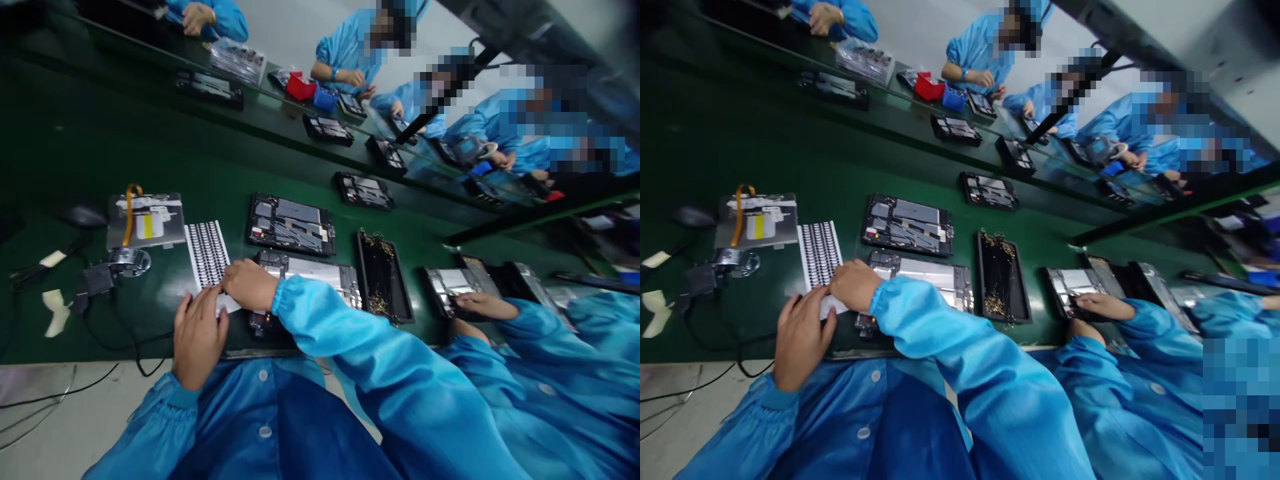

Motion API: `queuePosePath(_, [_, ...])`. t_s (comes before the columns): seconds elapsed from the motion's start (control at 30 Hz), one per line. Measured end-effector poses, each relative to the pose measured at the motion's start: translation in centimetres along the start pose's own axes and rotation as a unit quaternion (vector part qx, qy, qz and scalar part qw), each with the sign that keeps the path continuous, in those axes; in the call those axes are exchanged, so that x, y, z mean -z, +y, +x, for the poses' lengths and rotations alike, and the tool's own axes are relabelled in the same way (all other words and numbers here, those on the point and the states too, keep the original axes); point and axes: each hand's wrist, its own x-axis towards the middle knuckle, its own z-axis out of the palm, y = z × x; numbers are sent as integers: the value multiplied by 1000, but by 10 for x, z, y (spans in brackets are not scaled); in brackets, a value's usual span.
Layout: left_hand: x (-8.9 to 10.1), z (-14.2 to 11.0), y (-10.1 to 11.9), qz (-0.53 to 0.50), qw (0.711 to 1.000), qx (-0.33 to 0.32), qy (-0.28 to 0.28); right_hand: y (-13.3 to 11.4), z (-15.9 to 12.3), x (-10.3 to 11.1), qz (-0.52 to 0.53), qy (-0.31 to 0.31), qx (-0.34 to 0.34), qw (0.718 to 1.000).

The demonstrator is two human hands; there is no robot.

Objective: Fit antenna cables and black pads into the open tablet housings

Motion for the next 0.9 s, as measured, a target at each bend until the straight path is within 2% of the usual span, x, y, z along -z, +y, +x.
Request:
queuePosePath(0.07, [1,2,-5,-3,1000,-7,-4,9,-22,21,71,25,23,997])
queuePosePath(0.1, [2,4,-8,-8,1000,-11,-9,14,-42,33,108,55,29,992])
queuePosePath(0.13, [3,5,-10,-15,1000,-15,-15,18,-67,44,148,109,23,983])
queuePosePath(0.2, [6,6,-8,-33,999,-18,-8,22,-129,55,215,222,-31,950])
queuePosePath(0.27, [10,8,6,-55,998,-17,29,19,-191,47,238,283,-111,922])
queuePosePath(0.33, [13,11,34,-86,993,-54,60,13,-236,21,235,298,-181,907])
queuePosePath(0.37, [13,12,51,-103,989,-92,58,9,-251,5,231,292,-203,906])
queuePosePath(0.47, [3,18,106,-145,967,-209,3,-1,-266,-37,202,275,-248,907])
queuePosePath(0.53, [-10,20,133,-154,960,-233,-33,-5,-264,-51,173,279,-270,905])
queuePosePath(0.6, [-24,22,149,-154,958,-237,-56,-5,-261,-54,152,284,-276,906])
queuePosePath(0.73, [-42,22,155,-156,957,-237,-57,0,-259,-48,130,271,-260,918])
queuePosePath(0.9, [-44,22,153,-159,961,-220,-54,3,-255,-47,82,236,-254,934])
